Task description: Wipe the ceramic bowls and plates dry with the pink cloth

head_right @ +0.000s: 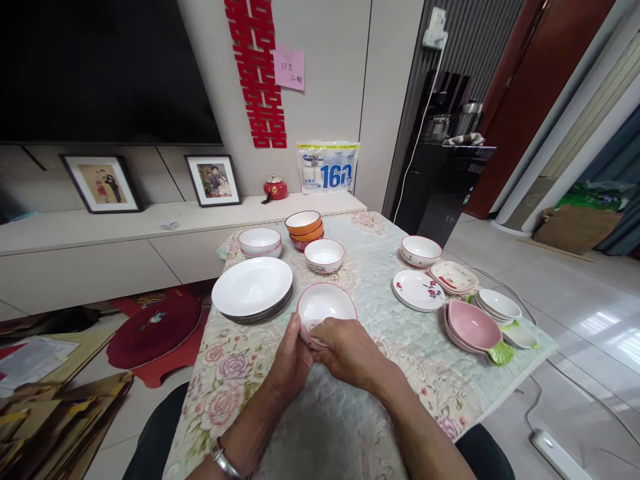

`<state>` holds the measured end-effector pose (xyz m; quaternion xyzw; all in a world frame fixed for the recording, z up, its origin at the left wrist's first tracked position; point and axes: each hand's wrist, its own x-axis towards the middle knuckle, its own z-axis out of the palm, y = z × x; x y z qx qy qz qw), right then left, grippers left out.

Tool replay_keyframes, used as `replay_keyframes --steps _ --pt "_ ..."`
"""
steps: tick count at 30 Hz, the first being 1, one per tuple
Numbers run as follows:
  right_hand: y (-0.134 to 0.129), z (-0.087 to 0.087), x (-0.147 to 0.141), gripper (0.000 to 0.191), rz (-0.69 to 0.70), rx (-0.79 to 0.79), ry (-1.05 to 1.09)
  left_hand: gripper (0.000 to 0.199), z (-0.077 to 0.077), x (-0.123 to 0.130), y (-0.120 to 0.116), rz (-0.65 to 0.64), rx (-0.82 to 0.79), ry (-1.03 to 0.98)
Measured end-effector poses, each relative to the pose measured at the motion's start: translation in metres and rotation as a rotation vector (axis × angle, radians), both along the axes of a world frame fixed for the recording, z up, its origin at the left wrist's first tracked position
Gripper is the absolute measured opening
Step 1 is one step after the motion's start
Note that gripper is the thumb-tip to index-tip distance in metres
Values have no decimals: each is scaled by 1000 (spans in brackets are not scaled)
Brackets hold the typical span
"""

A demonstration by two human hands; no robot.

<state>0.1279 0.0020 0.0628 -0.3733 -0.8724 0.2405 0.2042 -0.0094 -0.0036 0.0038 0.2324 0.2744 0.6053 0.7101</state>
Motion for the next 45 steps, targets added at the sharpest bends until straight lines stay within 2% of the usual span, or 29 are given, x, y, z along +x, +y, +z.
replay_keyframes --steps 3,6,10,13,18,22,27,33,36,39,42,45 --pt "5 4 11 9 -28 -243 288 61 1 0 -1 -25 -40 127" --pt "11 3 24 21 -86 -539 575 61 4 0 -2 6 -36 203" --pt "17 -7 34 43 -78 -841 905 59 7 0 -2 14 -112 107" --pt "20 -16 36 46 -72 -958 1051 58 8 0 1 -1 -158 17" --pt "23 -21 40 45 -110 -992 1089 56 9 -7 3 -132 -126 -161" --pt "26 -19 42 56 -200 -889 1137 48 10 -12 2 -99 -64 -194" --pt "34 -23 39 62 -371 -692 1140 39 9 -13 5 45 -78 -191" --pt "41 -34 37 39 -564 -257 975 34 7 -13 6 135 13 -91" --pt "36 -26 33 27 -542 -9 853 29 9 -9 3 122 36 -49" --pt "25 -14 26 18 -437 216 724 25 10 -5 1 108 44 -13" --pt "13 -4 14 19 -346 310 631 27 9 -2 0 98 60 21" --pt "0 -1 0 25 -332 424 517 26 7 0 -3 74 95 46"
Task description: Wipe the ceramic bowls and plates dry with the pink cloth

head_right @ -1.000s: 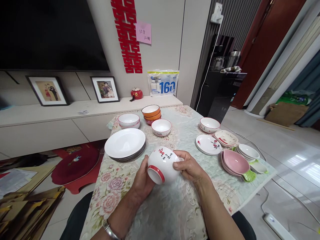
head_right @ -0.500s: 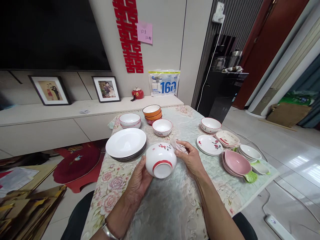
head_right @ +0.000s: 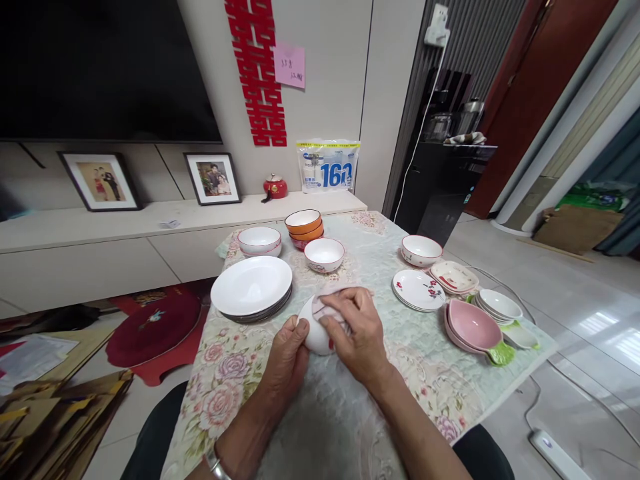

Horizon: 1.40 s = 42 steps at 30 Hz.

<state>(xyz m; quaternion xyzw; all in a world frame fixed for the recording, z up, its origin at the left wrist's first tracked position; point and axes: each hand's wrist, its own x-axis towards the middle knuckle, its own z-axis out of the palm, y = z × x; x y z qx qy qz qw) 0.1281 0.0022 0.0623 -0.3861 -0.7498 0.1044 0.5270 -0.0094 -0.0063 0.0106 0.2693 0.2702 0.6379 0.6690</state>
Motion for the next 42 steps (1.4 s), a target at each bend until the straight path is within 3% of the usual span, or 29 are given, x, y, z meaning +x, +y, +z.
replay_keyframes --steps 3,7,10,16,19,25,29,31,34,38,42 --pt "-10 1 -12 37 -32 68 -207 20 1 1 -3 -12 30 29" --pt "-12 -1 -17 23 -86 122 -348 26 8 3 -7 -24 53 69" --pt "-2 -5 -10 19 -75 125 -232 23 10 3 -8 -54 57 96" --pt "26 -15 13 24 -104 -158 102 30 -2 4 -5 -50 64 87" --pt "27 -15 15 31 -171 -190 126 31 -3 4 -5 -44 56 105" --pt "-6 -7 -14 42 -189 101 -291 19 4 4 -9 -51 39 75" --pt "-16 -3 -27 28 -141 156 -457 24 6 4 -9 -58 20 -8" --pt "-10 -2 -21 23 -154 121 -359 20 5 4 -9 -44 29 8" --pt "9 -6 -3 22 -146 -25 -40 22 2 3 -9 -55 35 18" --pt "34 -24 17 32 8 -568 518 26 -2 3 -7 -52 -10 -55" --pt "44 -36 16 36 158 -870 950 22 -2 2 -4 48 -131 -191"
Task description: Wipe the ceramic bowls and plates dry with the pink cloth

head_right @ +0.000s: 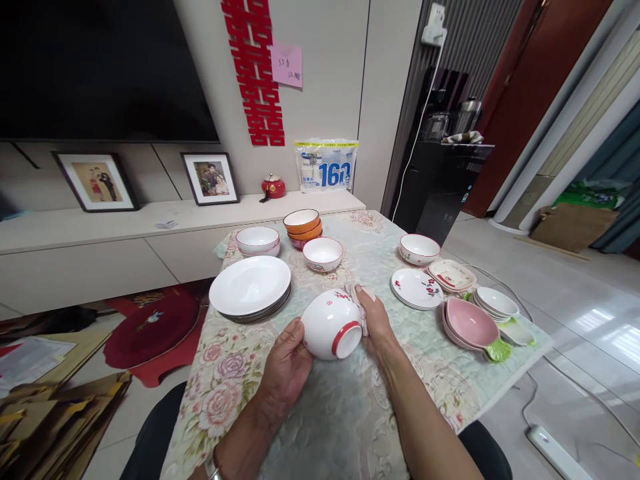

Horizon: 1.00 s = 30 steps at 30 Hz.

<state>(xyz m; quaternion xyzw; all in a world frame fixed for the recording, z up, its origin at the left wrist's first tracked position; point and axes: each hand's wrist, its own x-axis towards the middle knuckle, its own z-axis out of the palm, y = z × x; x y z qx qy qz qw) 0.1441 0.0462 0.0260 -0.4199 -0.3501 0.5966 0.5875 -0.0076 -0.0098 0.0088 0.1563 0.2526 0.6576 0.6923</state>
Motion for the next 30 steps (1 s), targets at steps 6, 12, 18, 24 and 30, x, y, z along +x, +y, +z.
replay_keyframes --steps 6,12,18,24,30 --pt "-4 6 -4 33 -36 -96 265 21 3 -2 -1 -57 -3 5" --pt "-8 11 11 33 -10 12 -36 25 7 -7 -5 -250 148 233" --pt "-12 15 14 32 -38 254 -495 30 7 -12 -7 -319 162 321" --pt "-38 29 -13 17 -168 836 -974 26 3 -5 -5 -210 162 207" --pt "-52 31 -33 36 24 1106 -1246 31 5 -2 -4 -122 188 143"
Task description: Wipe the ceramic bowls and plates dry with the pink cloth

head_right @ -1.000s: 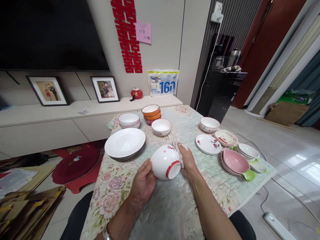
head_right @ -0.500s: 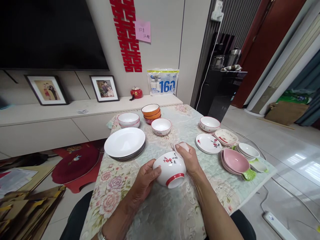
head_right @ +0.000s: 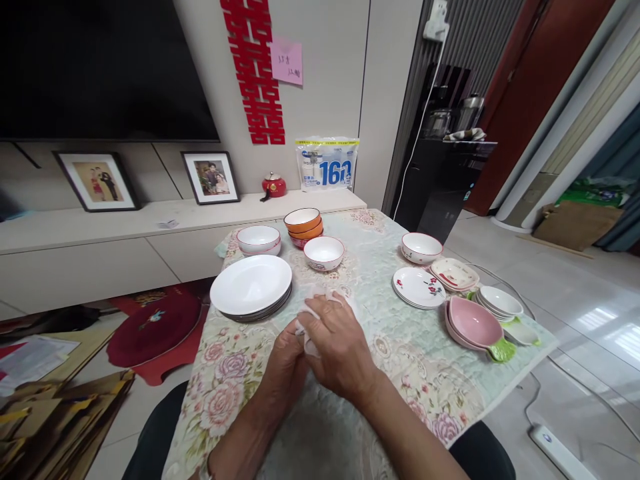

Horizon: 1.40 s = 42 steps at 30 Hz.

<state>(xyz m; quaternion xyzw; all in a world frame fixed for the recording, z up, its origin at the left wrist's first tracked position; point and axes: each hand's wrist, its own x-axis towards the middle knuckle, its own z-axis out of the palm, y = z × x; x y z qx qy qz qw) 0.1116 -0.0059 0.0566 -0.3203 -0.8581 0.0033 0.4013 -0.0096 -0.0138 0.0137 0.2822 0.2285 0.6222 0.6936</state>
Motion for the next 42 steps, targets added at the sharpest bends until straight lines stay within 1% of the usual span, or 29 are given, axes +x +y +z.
replay_keyframes --steps 1,3,5,7,9,11,13,15,16,18,20,23,26,27,29,32,33,35,37,39,41,42 --pt "4 -1 4 34 -3 -30 49 30 0 0 0 -10 2 -4" --pt "15 -4 15 29 -30 -156 241 27 -1 0 -1 -31 -9 1" --pt "27 -10 27 29 -57 -387 502 27 -1 0 -2 -41 -39 19" --pt "38 -18 34 32 -80 -639 811 28 -1 0 -2 -34 -61 20" --pt "45 -25 34 36 -63 -853 1095 32 1 -1 -2 -25 -57 -1" --pt "47 -29 29 37 -10 -1021 1311 36 3 -2 -2 -17 -39 -29" --pt "47 -27 24 34 43 -1155 1447 40 4 -2 -3 -31 -24 -54" --pt "46 -23 23 31 60 -1253 1509 42 6 -3 -3 -72 -6 -67" --pt "45 -21 25 30 55 -1273 1519 43 6 -4 -4 -103 7 -63" --pt "45 -18 31 30 23 -1241 1501 40 6 -5 -5 -161 31 -27" --pt "45 -17 39 30 -11 -1149 1419 35 5 -6 -5 -191 33 37" --pt "43 -18 48 32 -66 -1043 1195 28 3 -8 -4 -200 0 117" --pt "41 -15 50 32 -133 -902 959 26 0 -9 -3 -178 -25 132" --pt "39 -12 49 30 -145 -827 874 27 -1 -9 -3 -164 -28 131" --pt "33 -7 45 25 -148 -628 696 28 -3 -7 -3 -136 -28 137" --pt "19 0 30 20 -103 -306 434 24 -5 -4 -2 -105 -7 137" --pt "14 1 24 22 -79 -224 349 22 -4 -3 -2 -94 8 130" --pt "4 2 12 33 -15 -95 173 24 -3 -2 -2 -64 43 101" --pt "-1 2 5 41 43 -37 44 34 -1 -2 -1 -35 68 84" --pt "1 2 6 39 66 -44 31 34 0 -2 -2 -35 66 72" --pt "8 1 14 31 42 -117 154 30 0 -2 -3 -57 33 76" --pt "13 -1 19 27 22 -188 256 29 0 -2 -3 -66 11 85"
